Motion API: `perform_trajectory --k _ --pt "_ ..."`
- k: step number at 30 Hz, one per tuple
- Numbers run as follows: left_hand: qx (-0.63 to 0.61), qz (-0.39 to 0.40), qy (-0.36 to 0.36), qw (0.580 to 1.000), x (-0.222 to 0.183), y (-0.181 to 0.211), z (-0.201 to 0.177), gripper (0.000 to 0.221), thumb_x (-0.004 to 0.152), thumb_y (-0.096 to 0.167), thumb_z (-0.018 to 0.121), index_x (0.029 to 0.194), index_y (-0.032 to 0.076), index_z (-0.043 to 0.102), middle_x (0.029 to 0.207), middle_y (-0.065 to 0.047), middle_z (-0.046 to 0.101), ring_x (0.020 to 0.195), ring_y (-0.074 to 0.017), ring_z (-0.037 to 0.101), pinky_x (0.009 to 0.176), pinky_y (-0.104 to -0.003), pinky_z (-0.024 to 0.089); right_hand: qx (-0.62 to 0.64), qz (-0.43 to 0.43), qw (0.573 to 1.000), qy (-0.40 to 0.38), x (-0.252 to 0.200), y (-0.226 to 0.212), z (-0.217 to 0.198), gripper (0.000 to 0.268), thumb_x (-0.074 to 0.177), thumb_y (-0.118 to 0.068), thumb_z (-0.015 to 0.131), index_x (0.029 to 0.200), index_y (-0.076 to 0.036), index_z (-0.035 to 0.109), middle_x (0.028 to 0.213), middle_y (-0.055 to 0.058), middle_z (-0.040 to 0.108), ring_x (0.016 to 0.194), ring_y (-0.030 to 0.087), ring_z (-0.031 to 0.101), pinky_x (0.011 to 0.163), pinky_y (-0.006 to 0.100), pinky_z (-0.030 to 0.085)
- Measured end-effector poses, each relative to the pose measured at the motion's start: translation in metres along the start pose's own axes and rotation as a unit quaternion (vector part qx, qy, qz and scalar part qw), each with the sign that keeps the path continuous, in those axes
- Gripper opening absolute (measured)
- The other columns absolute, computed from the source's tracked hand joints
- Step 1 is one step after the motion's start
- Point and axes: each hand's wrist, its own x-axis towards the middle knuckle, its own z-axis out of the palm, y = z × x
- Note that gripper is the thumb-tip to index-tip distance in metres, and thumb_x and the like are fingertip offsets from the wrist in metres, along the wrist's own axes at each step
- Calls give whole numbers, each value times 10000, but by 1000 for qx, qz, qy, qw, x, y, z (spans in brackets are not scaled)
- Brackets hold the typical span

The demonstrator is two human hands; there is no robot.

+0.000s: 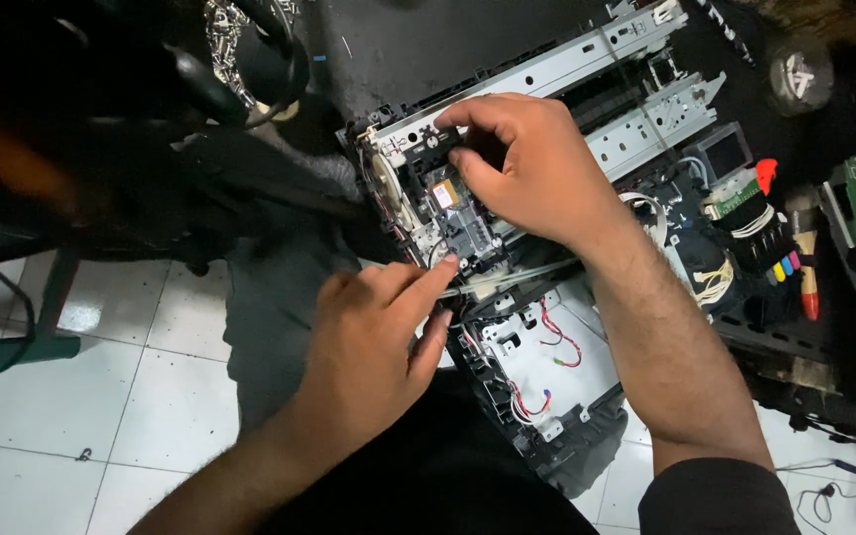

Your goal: Connecting various ribbon cables and wire connectors to a circuit board within a printer assembly.

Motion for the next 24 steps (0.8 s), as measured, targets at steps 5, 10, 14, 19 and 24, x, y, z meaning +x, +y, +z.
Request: perform_trajectory --k 5,10,14,19,24 --pt "14 -18 5 1000 1 -2 7 538 877 240 780 1393 167 645 1156 -56 534 1038 -268 557 907 -481 458 -23 -26 999 6 1 8 2 232 913 -58 678 1137 -45 734 1102 69 769 997 203 715 847 319 525" --pt "25 -34 10 999 3 -1 10 589 855 247 784 1416 164 621 1191 -68 527 1027 -280 547 885 -490 464 -5 -27 1000 5 0 8 0 194 922 -28 696 1113 -36 730 1057 57 751 925 173 687 785 299 522" --pt "21 -30 -1 999 6 0 8 569 853 261 778 1396 172 635 1172 -70 569 992 -287 554 894 -477 418 -4 -52 999 -2 0 5 -1 210 927 -55 739 1133 -27 719 1056 85 739 952 219 680 831 342 517" --pt "29 -29 12 999 3 -2 11 573 844 256 786 1394 178 642 1101 -54 557 967 -287 541 964 -496 395 1 -73 997 -9 0 8 2 271 935 -93 831 1166 -20 711 1034 91 715 926 216 655 808 334 504" --pt "39 -33 1 999 3 -3 9 571 854 271 741 1408 199 619 1073 -34 533 1019 -275 540 1060 -549 366 -22 -47 999 -13 0 2 4 274 941 -59 808 1186 3 703 1024 87 685 926 207 640 810 322 495"
